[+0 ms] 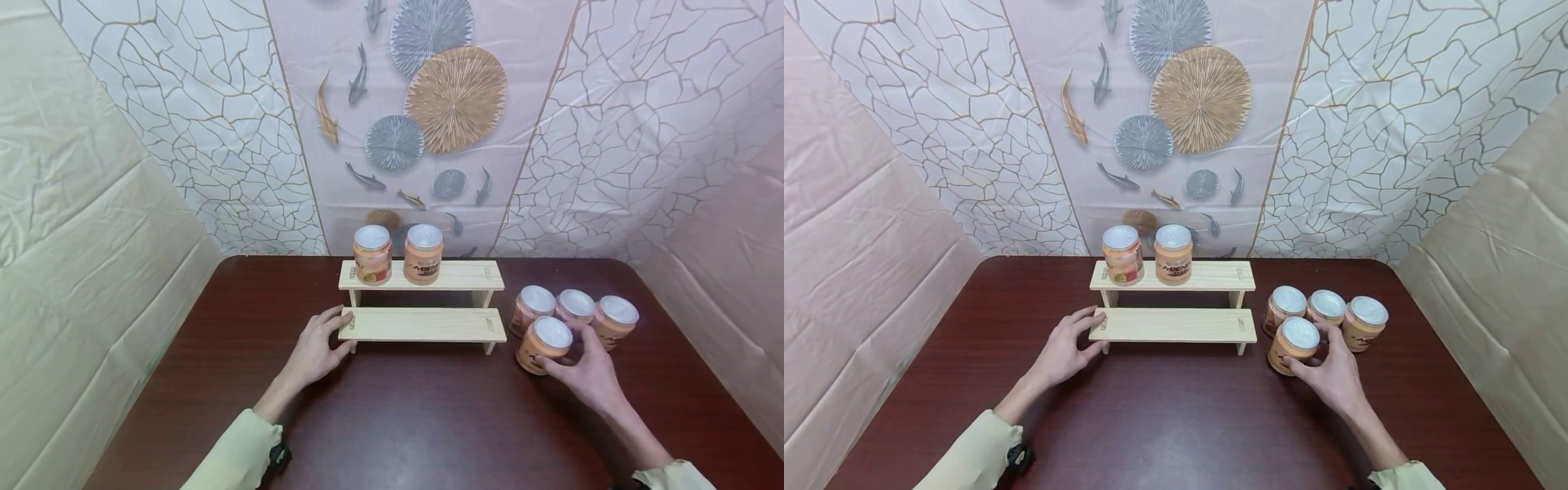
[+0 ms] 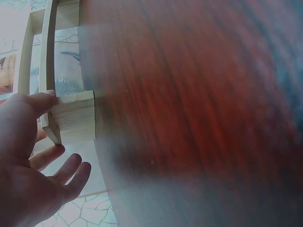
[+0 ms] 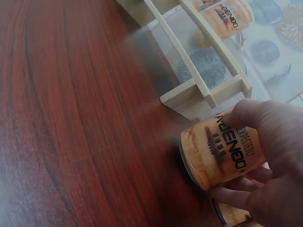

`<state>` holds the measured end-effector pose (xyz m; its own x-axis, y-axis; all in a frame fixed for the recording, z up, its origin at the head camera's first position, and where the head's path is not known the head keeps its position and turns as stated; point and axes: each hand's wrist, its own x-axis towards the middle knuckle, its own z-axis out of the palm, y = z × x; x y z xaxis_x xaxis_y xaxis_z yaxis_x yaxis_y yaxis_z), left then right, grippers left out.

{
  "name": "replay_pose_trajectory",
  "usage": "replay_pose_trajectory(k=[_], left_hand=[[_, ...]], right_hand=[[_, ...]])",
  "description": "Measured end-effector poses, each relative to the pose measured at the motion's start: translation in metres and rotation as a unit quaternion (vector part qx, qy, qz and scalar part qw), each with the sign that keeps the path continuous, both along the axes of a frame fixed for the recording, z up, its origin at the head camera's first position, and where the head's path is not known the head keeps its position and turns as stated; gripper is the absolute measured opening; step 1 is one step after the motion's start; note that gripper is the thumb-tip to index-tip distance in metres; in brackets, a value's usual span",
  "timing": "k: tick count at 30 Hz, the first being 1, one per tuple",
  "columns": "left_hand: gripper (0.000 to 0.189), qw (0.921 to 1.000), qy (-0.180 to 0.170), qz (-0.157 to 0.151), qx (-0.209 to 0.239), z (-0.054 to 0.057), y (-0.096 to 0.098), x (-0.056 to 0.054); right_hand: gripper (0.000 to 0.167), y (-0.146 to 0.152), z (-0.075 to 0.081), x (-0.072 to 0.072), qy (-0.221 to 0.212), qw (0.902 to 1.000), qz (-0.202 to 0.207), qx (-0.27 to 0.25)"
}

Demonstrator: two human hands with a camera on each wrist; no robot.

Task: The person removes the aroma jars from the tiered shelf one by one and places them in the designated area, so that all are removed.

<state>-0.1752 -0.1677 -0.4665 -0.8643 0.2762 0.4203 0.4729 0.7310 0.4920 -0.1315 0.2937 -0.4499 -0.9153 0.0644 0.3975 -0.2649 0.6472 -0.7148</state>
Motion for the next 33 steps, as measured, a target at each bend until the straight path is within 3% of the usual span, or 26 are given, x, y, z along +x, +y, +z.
replay_pose_trajectory(k=[15, 23, 29, 33], left_hand=[[0.052, 1.0000, -0.009, 0.001, -0.001, 0.000, 0.000, 0.000], [0.052, 0.9999, -0.013, 0.005, 0.005, 0.000, 0.000, 0.001], [0.052, 1.0000, 0.001, 0.003, -0.002, -0.002, 0.000, 0.000], [0.053, 1.0000, 0.003, 0.000, -0.003, -0.002, -0.001, -0.001]], right_hand=[[0.072, -0.003, -0.004, -0.002, -0.007, 0.9996, 0.017, -0.019], [0.078, -0.002, 0.000, -0.004, -0.010, 0.9995, 0.023, 0.018], [0.076, 0.001, 0.010, -0.001, -0.010, 0.9994, 0.026, 0.021], [0.064, 0.003, 0.023, 0.001, 0.035, 0.9987, -0.002, 0.036]])
